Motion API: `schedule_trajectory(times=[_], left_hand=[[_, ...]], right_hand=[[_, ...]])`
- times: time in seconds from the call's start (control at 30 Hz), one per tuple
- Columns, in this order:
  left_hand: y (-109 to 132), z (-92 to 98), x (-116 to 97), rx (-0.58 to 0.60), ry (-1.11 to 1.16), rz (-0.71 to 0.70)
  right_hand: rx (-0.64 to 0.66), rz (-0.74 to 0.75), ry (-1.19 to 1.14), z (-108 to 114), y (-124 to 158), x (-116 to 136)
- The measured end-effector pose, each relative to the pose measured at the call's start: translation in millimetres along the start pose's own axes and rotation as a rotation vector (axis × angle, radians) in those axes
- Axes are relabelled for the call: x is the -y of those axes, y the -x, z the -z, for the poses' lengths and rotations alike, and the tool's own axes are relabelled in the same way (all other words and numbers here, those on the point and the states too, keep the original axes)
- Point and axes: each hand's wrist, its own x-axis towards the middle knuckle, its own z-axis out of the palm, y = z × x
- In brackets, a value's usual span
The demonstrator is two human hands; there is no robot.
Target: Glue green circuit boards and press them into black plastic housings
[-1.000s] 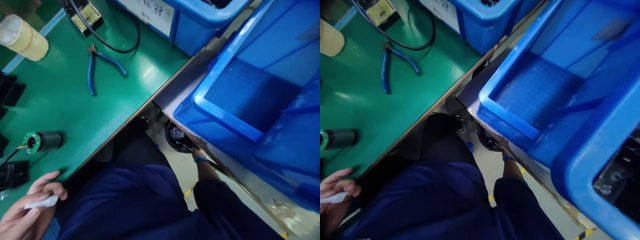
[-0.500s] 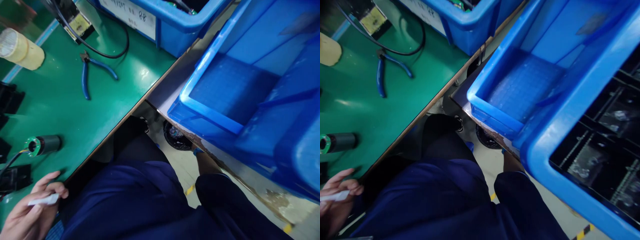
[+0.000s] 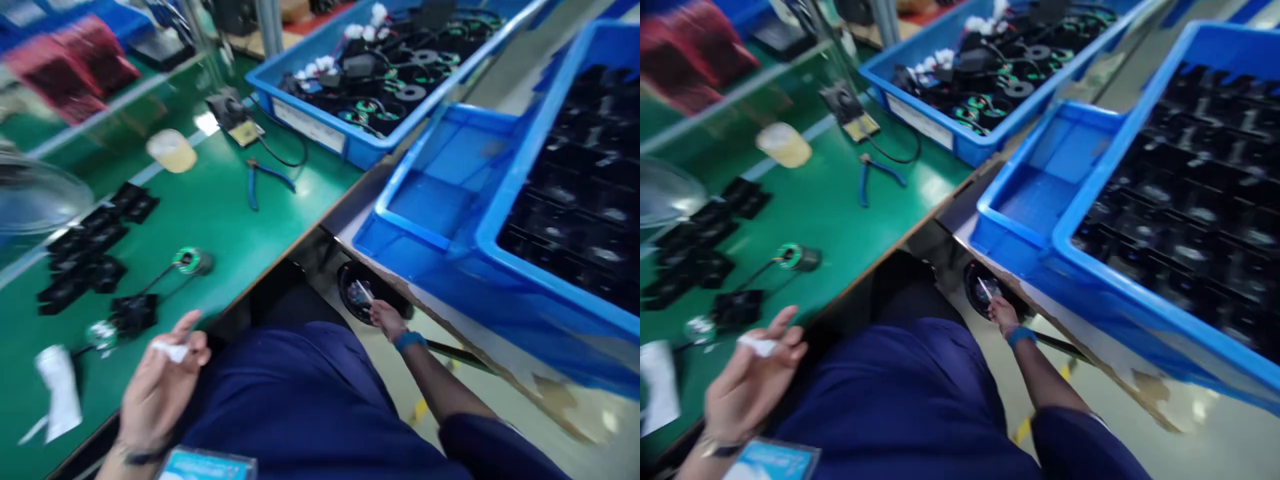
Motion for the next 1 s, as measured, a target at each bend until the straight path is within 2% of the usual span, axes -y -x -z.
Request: schedule_trajectory(times=[0.1,0.17,0.27,0.33,0.43,0.6,0.73,0.8,0.9,1.0], left_hand=[[7,0.0,-1,0.07,0.261,0.104],[10,2.9,-3,0.137,0.373,0.099],[17,9.5,-7,0.196,0.479,0.044],[22,14.1,-8,0.211,0.53,0.016],[27,21.6,-9,0.222,0.589,-0.009],[30,39.5,-11,0.182,0.619,-0.086],[29,60.9,-14,0.101,0.631,-0.155],[26,71.7,-17,0.036,0.627,-0.164],[21,85.0,-21,-0.054,0.629,-0.165],[17,96.3,-25,-0.083,0.652,-0.176]], right_hand=[[0.209,0.103,-0.277,-25,32,43],[0.358,0.174,-0.467,-32,56,76],[0.628,0.188,-0.726,-32,92,128],[0.739,0.201,-0.742,-34,111,159],[0.827,0.245,-0.683,-43,131,196],[0.959,0.327,-0.641,-59,142,229],[0.944,0.44,-0.544,-69,133,251],[0.84,0.553,-0.404,-78,115,274],[0.594,0.695,-0.199,-105,70,327],[0.435,0.716,-0.128,-146,20,390]])
